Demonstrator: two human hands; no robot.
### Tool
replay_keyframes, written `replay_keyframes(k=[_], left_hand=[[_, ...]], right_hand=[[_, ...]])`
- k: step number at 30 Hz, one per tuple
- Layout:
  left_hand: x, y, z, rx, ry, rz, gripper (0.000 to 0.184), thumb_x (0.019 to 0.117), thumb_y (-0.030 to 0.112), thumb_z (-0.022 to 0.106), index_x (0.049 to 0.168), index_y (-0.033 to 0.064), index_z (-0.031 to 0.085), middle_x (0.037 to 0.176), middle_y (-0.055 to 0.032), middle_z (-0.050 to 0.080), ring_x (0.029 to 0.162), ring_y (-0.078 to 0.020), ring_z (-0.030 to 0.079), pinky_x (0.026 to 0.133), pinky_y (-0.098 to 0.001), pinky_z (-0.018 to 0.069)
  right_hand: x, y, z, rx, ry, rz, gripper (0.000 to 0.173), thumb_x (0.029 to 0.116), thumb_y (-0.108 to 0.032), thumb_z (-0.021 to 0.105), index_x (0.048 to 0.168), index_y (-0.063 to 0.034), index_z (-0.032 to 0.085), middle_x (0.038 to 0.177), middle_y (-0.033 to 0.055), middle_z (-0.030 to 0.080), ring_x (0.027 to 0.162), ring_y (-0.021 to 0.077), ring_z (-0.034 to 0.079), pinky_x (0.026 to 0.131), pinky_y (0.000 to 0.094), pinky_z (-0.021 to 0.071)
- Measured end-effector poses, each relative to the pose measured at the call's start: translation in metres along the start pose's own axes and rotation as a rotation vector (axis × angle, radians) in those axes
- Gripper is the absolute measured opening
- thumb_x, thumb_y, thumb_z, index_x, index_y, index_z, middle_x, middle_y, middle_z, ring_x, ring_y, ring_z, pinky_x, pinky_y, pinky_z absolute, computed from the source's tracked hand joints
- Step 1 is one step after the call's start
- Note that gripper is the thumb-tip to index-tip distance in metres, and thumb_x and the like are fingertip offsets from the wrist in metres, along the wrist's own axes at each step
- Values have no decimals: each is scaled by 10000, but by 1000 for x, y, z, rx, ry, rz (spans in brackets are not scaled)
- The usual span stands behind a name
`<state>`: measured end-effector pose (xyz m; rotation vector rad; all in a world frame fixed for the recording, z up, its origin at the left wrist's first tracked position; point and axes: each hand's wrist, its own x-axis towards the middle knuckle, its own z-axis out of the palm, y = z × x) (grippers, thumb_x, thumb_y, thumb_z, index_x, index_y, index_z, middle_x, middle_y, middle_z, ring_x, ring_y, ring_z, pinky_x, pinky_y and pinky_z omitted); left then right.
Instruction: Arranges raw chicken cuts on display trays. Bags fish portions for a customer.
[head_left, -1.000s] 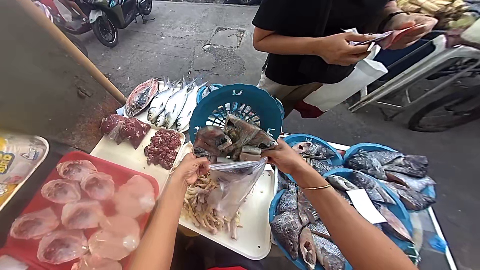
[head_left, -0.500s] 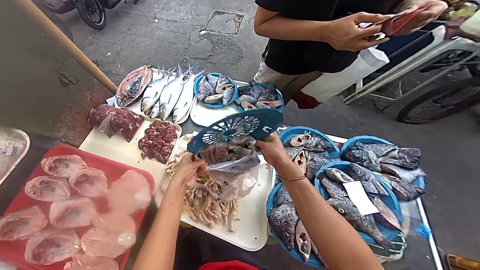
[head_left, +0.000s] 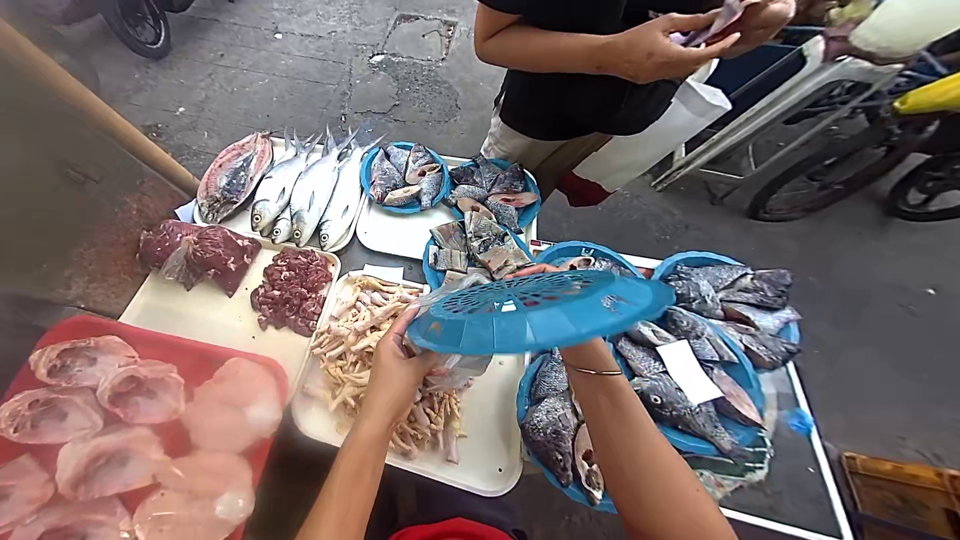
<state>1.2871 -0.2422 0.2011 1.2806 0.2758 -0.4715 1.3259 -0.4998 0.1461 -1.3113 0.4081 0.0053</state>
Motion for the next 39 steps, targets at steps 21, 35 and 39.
replay_keyframes(k=[21,35,39], left_hand=[[-41,-59,34,236,9,423,605,759,-105,634,1361,-115,565,1541,-214,472,1353,-161,545,904,-267,577],[-38,-57,31,355,4,405,315,770,-35,633,1085,-41,649,1171,-119,641,742,-19,610,577,-165,515],[-49,-51,45,358,-13,402,162,784,-2,655,939,-13,608,976,-70,606,762,-26,591,611,-153,503]], right_hand=[[141,51,97,-557,-160,487,460,1030,-296,636,1343,5,483,842,114,652,580,130,616,558,266,540],[-121,45,-77,-568,-117,-249,249,1031,-105,491,1080,7,708,1255,94,663,688,9,622,581,169,536],[-141,41,-57,-46,-148,-266,182,1065,-265,513,1128,-208,674,1017,-67,765,837,73,733,736,268,625]])
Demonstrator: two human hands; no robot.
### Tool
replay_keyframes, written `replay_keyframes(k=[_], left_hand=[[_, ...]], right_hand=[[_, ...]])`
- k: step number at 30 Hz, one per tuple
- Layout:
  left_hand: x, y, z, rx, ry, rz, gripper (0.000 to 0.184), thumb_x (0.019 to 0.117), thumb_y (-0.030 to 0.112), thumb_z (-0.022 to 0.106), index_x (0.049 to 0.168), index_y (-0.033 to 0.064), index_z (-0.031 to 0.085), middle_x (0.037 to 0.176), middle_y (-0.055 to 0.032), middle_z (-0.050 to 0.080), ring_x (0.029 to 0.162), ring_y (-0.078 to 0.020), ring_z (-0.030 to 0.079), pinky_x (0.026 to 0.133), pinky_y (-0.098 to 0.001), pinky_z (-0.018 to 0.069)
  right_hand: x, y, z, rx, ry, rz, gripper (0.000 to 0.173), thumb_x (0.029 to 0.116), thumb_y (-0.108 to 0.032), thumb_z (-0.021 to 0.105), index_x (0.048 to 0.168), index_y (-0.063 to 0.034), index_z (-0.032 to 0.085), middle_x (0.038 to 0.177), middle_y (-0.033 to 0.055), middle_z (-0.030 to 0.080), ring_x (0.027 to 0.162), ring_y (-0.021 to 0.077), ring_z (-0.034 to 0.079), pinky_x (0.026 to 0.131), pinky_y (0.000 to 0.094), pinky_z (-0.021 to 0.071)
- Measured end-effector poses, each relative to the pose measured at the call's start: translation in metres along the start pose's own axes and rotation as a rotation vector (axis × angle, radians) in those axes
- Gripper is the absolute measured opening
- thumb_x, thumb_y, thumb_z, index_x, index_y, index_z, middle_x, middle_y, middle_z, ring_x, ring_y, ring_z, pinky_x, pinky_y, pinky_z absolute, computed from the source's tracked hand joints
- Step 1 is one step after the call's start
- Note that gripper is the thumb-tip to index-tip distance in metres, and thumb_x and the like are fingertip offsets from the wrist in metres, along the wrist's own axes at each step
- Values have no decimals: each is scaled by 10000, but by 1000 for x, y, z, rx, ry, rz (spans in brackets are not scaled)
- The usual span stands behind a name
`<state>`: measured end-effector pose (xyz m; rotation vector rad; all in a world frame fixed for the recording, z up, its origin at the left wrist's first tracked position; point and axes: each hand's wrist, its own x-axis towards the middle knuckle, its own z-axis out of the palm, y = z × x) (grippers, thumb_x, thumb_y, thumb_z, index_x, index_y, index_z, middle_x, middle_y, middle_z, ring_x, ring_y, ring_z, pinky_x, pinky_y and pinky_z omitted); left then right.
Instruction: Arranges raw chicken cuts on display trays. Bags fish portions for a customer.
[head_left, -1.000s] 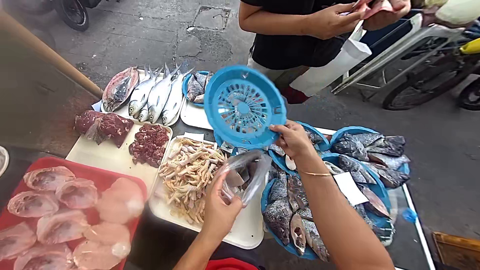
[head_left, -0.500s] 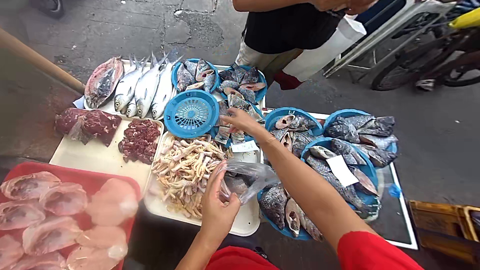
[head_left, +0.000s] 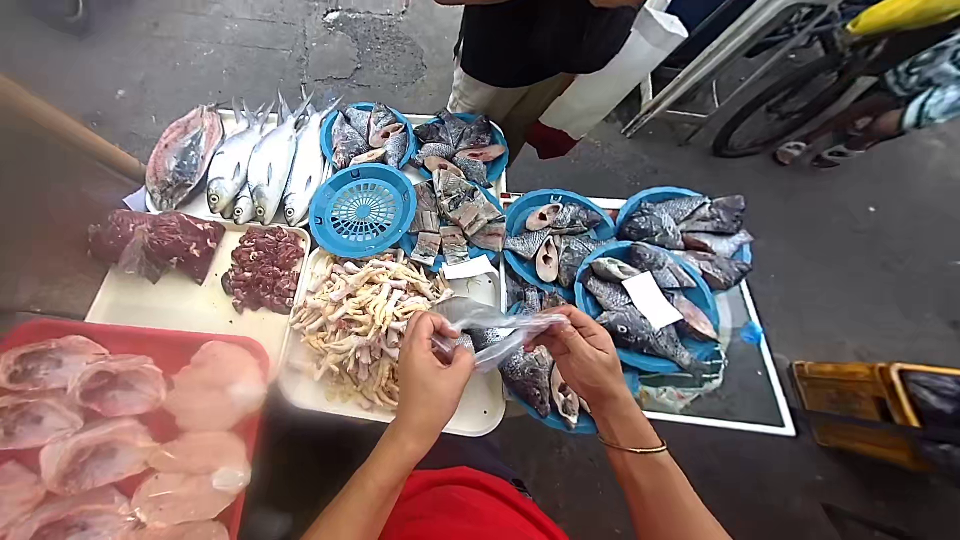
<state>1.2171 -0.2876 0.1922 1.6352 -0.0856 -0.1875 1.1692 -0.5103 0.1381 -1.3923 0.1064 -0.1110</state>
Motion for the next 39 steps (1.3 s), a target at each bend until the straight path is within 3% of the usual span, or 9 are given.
replay_keyframes(k=[2,4,8,15,21,25,30,34,39], left_hand=[[-5,9,13,-14,-39,29,125,798,2,663,888,-5,577,943,-70,585,775,-38,591,621,-158,508],[-14,15,24,10,-131,84,103,819,-3,658,888,-24,585,965,-102,586,830,-76,604,666,-190,528],[-30,10,8,148,-240,291,402,888,101,742,1228,-75,619,1241,-239,611,971,-207,697,762,-313,619],[-44,-47,-18,405,-212,504,1186,672,578,881,1506,-107,389,1536,-303,439,1444,-449,411,1182,-606,340],[-63,-85,41,293,-45,512,862,821,443,738,1470,-70,495,1526,-212,510,1461,-380,427,1231,-586,257],[-76,-128,60,283,140,325,210,938,59,593,1029,-83,719,1259,-218,704,1299,-422,592,1143,-573,388],[-94,-147,76,267,181,297,182,910,3,575,904,-95,728,1005,-224,750,1088,-391,702,1141,-594,373],[-87,-140,94,315,326,311,131,882,4,670,788,-87,681,855,-197,735,900,-318,741,1087,-513,468],[-92,-126,87,447,165,285,180,938,136,668,1008,3,768,1008,-144,763,1050,-327,719,1098,-626,416]], right_hand=[[-12,-4,20,-99,-165,-56,634,923,-366,728,1456,-128,480,1181,-54,679,1048,56,661,895,263,579],[-23,-2,44,-360,-248,-87,979,817,-356,816,1540,80,318,1338,128,598,1223,112,587,1044,278,503],[-18,-4,63,-626,-45,-220,212,864,-36,667,1026,87,728,1006,189,723,967,194,692,908,355,555],[-26,-100,61,-633,-344,-349,134,883,-137,703,910,-11,741,888,-38,670,880,-57,605,827,142,523],[-56,-105,94,-852,-669,-406,93,842,-4,694,915,-10,750,980,131,724,925,229,704,831,403,591],[-72,-61,84,-923,-744,-406,132,805,65,690,896,-18,735,949,134,715,916,290,707,808,461,593],[-93,-40,50,-972,-658,-342,192,799,-22,740,983,-71,761,1157,167,697,1126,375,652,953,565,520],[-101,-45,27,-874,-613,-327,136,837,25,685,951,-33,732,1126,201,689,1010,318,700,847,412,600],[-88,-63,-13,-675,-532,-229,110,915,-83,665,918,2,734,1011,109,720,911,114,689,819,247,578]])
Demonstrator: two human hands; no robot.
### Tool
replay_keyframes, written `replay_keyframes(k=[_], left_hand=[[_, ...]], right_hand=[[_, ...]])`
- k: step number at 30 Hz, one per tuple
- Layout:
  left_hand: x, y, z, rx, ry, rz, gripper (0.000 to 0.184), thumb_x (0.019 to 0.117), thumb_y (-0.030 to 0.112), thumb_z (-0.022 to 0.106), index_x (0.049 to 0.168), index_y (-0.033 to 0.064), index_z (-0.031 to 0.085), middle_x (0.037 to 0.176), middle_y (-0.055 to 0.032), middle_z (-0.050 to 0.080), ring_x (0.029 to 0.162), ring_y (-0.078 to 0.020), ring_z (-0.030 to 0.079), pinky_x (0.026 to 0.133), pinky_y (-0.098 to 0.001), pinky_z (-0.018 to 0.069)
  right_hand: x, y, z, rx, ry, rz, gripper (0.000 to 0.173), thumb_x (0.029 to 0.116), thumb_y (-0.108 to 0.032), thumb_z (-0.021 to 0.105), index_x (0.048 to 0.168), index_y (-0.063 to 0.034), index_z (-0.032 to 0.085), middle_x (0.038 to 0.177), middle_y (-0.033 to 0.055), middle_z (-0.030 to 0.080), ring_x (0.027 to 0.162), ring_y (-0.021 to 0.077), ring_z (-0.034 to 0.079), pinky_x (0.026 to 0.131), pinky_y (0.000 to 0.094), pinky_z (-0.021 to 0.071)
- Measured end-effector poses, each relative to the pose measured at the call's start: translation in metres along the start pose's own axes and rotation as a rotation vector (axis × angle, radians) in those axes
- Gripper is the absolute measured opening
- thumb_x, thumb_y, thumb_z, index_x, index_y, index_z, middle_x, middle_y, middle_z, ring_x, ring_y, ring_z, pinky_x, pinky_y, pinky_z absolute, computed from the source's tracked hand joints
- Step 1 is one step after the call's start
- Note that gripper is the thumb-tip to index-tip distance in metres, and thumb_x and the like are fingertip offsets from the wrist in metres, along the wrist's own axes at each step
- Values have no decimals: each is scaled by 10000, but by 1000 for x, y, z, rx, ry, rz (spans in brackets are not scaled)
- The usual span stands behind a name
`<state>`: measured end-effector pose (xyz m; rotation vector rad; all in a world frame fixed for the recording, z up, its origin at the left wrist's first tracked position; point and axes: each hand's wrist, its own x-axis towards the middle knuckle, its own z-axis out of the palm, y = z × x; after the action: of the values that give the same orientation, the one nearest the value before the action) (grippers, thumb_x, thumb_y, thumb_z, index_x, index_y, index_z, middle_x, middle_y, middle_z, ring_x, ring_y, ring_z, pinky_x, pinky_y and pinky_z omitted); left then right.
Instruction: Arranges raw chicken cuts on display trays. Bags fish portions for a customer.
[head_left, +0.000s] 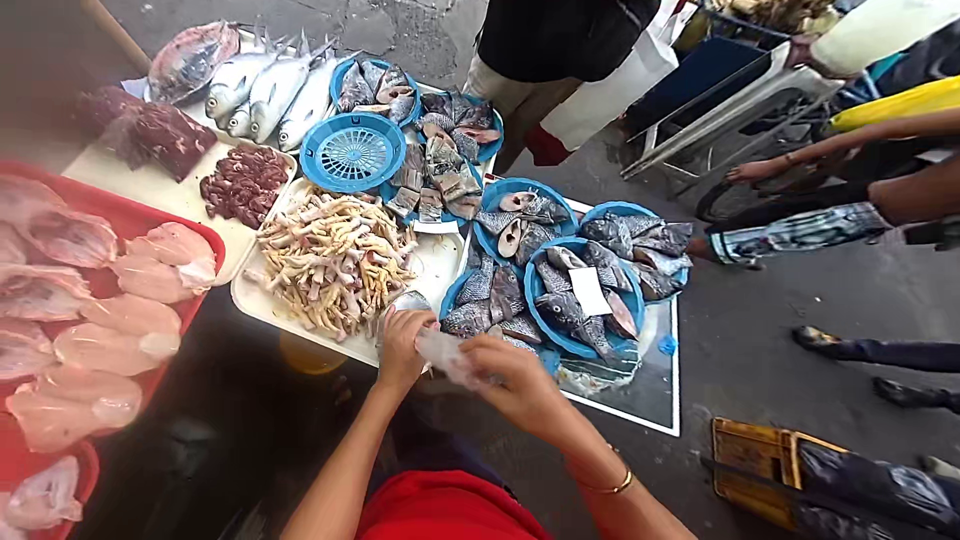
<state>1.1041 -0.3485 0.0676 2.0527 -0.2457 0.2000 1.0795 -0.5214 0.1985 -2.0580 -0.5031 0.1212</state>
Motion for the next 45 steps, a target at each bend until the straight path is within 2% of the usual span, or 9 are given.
replay_keyframes(k=[6,10,12,15,23,31,37,41,45], left_hand=[[-1,3,-20,378,-199,353,132,928,115,662,877,23,742,1298,-175,687,1312,-399,585,1140,-620,383],[13,15,-16,561,-349,684,168,968,-31,552,944,-31,718,1194,-147,729,1191,-314,680,1080,-480,499],[18,20,-24,556,-355,495,144,937,11,598,871,-43,713,983,-178,750,977,-340,737,905,-481,582],[25,37,-47,341,-418,-214,289,1023,142,550,1011,-84,730,1185,-252,678,1174,-395,629,1038,-505,484],[28,72,-61,-916,101,-1214,344,1113,257,428,1269,-22,555,1125,-146,625,987,-190,623,888,-364,528],[8,45,-47,-93,-99,-584,249,966,32,547,1082,-70,743,1419,-246,557,1315,-303,541,1108,-391,437],[-4,3,-25,292,121,156,166,960,51,627,1006,7,780,1200,-204,721,1060,-362,713,927,-484,574],[-1,-3,-41,247,-31,304,251,1003,112,606,1186,-5,732,1238,-163,723,1169,-299,688,1050,-441,521],[3,9,-55,417,-27,491,162,942,58,665,1052,6,773,1165,-148,749,1096,-308,712,974,-451,546]], right_hand=[[57,109,-15,259,-15,705,223,964,-68,652,1099,110,635,945,161,687,814,180,677,810,369,583],[120,96,28,135,-272,523,190,925,-39,715,1069,78,679,995,206,700,894,260,680,872,455,555],[125,66,34,114,-332,293,203,906,-26,729,1105,12,716,1071,160,713,959,236,688,886,450,563],[94,48,16,-32,-221,105,309,925,-59,672,1233,-36,693,1318,155,640,1215,287,618,995,482,531],[-5,63,108,-312,3,-163,522,765,-41,768,1280,-90,704,1046,273,678,854,421,706,697,536,595],[8,61,70,-18,122,-151,200,960,-86,606,1024,11,769,970,162,733,869,185,715,815,301,594],[54,83,67,516,153,538,103,891,40,672,993,43,684,781,35,694,649,76,642,631,250,567],[67,90,56,491,-81,589,158,908,46,634,1066,47,639,858,49,689,728,111,667,711,304,599],[62,83,46,564,-176,459,267,883,124,481,1036,-29,638,828,-95,712,734,28,681,737,253,607]])
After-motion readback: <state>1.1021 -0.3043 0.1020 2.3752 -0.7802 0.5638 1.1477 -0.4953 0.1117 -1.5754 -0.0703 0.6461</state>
